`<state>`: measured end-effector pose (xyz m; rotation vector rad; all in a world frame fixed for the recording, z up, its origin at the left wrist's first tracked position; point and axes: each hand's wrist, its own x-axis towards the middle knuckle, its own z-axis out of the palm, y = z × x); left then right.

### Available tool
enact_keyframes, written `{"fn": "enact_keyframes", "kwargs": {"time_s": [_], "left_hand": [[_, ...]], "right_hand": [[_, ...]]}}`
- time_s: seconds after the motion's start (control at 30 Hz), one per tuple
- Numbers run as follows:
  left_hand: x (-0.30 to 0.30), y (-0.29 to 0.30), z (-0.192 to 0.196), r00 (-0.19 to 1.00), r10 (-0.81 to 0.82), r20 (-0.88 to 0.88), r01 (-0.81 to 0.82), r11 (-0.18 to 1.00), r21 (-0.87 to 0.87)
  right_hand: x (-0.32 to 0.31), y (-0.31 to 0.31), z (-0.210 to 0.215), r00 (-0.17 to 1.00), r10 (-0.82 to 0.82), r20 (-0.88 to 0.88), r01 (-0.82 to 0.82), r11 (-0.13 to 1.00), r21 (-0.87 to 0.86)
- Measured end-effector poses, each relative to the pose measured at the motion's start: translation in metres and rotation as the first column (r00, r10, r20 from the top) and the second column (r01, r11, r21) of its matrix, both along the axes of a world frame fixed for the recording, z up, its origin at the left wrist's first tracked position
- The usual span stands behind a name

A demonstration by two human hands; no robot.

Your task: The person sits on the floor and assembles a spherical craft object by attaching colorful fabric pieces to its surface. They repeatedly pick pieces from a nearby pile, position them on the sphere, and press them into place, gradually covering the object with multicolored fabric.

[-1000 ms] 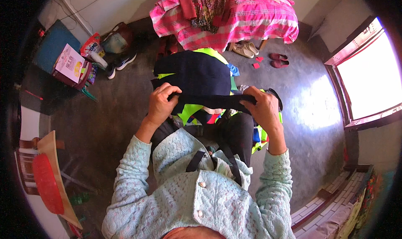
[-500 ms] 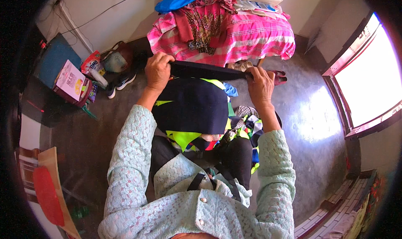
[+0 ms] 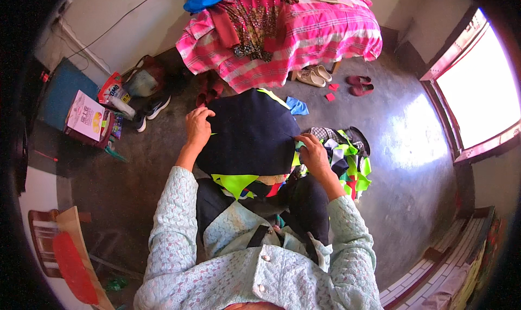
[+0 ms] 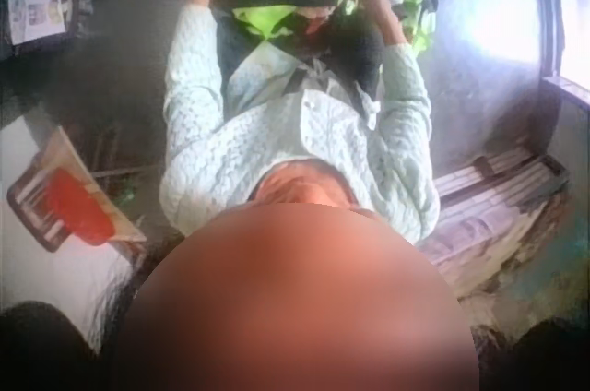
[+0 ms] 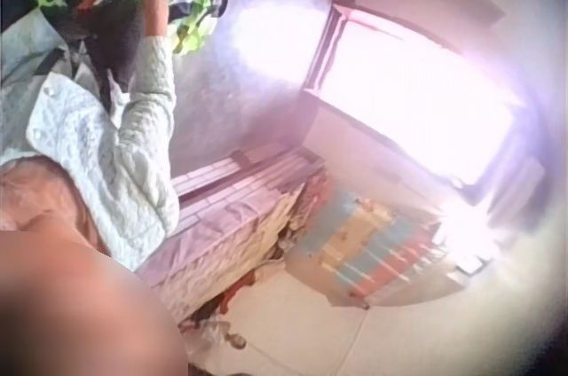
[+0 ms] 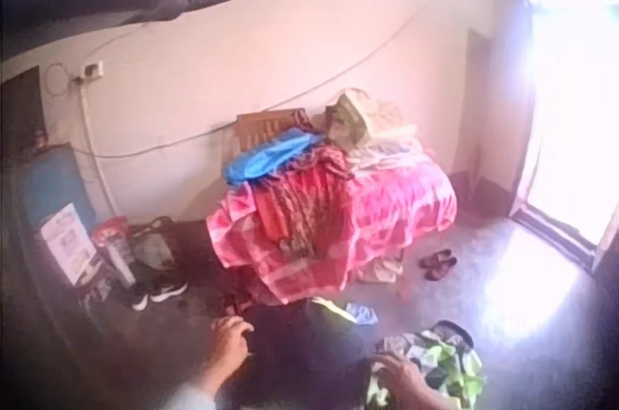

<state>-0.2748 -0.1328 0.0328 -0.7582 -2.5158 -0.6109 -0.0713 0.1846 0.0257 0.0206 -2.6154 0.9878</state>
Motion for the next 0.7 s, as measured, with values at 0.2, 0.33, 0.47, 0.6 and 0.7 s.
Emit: {"fn": "enact_keyframes", "kwargs": {"time_s": [0.2, 0.33, 0.47, 0.6, 0.7], "left_hand": [[0.038, 0.062, 0.038, 0.983, -0.177, -0.049, 0.18, 0.981, 0.071], [0.061, 0.107, 0.029, 0.977, -0.209, -0.047, 0.206, 0.977, -0.052], [0.081, 0.127, -0.006, 0.989, -0.145, -0.03, 0.131, 0.952, -0.275], [0.081, 0.128, -0.006, 0.993, -0.112, -0.023, 0.099, 0.943, -0.317], [0.08, 0.128, -0.01, 0.994, -0.108, -0.02, 0.095, 0.939, -0.331]], "right_hand": [[0.074, 0.002, 0.01, 0.992, -0.123, -0.002, 0.123, 0.99, -0.07], [0.123, -0.009, -0.012, 0.976, -0.086, 0.201, 0.09, 0.996, -0.011], [0.161, -0.023, -0.027, 0.963, -0.157, 0.219, 0.158, 0.987, 0.013], [0.179, -0.019, -0.045, 0.954, -0.215, 0.209, 0.275, 0.907, -0.321], [0.191, -0.005, -0.07, 0.955, -0.158, 0.25, 0.291, 0.651, -0.701]]}}
